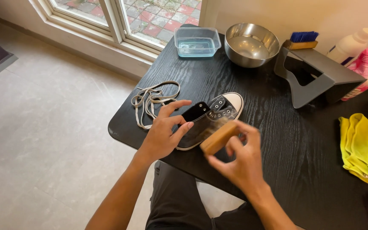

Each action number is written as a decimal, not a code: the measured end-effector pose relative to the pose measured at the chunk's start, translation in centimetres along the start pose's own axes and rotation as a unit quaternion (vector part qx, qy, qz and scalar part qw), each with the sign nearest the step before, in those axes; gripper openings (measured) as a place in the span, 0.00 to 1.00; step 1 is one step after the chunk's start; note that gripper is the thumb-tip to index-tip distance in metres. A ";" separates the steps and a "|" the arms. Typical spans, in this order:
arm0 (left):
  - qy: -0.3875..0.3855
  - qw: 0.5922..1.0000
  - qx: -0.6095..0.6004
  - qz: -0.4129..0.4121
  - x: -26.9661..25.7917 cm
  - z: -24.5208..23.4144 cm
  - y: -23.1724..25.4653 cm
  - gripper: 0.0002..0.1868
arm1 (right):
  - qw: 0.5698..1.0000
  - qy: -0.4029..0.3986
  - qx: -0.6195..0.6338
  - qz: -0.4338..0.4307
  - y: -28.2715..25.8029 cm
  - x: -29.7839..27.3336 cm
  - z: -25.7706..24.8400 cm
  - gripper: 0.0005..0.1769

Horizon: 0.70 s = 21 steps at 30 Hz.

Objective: Cleaning a black sneaker by scrubbing it with a brush and wiping it with a cloth.

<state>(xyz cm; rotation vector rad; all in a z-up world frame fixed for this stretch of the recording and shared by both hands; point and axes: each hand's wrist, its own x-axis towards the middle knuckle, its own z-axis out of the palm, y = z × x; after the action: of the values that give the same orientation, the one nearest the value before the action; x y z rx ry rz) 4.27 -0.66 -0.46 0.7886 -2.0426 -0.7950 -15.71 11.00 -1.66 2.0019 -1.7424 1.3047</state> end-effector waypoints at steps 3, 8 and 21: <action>-0.007 1.000 -0.008 0.006 0.3 0.0 0.4 0.16 | 0.998 -0.028 0.046 -0.012 -1.8 -1.3 1.6 0.33; -0.009 1.000 -0.008 -0.003 0.0 -0.3 0.2 0.16 | 0.999 -0.036 0.027 -0.013 1.0 -0.9 2.8 0.31; -0.037 0.995 0.052 -0.076 0.4 -0.4 0.6 0.11 | 0.996 -0.055 0.016 0.063 8.0 3.4 -1.5 0.31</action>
<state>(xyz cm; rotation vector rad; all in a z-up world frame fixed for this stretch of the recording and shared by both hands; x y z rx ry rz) 4.27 -0.76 0.38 0.9968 -2.1227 -0.8186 -23.69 7.13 -1.51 2.0475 -1.9368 1.2897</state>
